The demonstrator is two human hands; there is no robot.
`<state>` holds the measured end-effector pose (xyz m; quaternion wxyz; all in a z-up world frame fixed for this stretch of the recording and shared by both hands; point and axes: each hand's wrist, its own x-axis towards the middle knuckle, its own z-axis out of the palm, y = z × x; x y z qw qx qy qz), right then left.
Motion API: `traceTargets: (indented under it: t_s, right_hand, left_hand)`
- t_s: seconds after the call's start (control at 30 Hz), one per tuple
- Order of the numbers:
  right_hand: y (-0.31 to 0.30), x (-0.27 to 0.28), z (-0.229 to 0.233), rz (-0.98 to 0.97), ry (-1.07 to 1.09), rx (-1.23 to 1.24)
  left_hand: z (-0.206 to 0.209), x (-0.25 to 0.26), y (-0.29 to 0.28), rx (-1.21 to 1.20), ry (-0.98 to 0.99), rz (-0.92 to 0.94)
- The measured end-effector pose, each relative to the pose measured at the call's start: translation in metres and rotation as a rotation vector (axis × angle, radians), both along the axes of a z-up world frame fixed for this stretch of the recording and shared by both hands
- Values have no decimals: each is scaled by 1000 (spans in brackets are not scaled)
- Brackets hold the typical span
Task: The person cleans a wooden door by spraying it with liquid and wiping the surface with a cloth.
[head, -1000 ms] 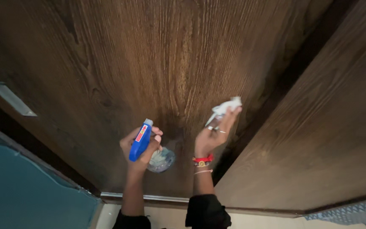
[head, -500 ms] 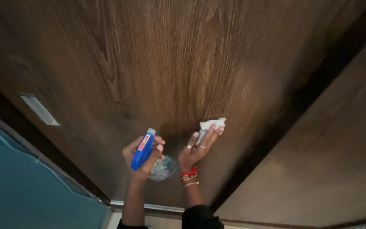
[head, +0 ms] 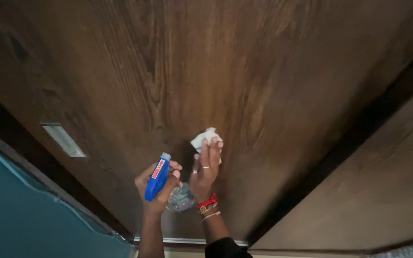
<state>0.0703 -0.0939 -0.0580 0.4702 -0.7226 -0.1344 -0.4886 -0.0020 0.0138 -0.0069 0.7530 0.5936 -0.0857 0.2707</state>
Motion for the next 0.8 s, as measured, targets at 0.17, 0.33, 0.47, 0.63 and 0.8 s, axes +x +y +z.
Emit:
traceTargets:
  t_s: [0.17, 0.33, 0.47, 0.63, 0.8]
  right_hand:
    - [7, -10, 18, 42, 5, 9]
    - [9, -6, 52, -38, -10, 169]
    - [27, -9, 61, -48, -27, 205]
    - [60, -31, 59, 36, 84, 116]
    - [92, -30, 55, 114, 244, 279]
  left_hand:
    - [-4, -1, 29, -5, 21, 12]
    - [-6, 1, 52, -30, -21, 13]
    - [-6, -1, 74, -71, -5, -16]
    - [-4, -4, 88, -17, 29, -38]
    - [-9, 0, 108, -62, 31, -16]
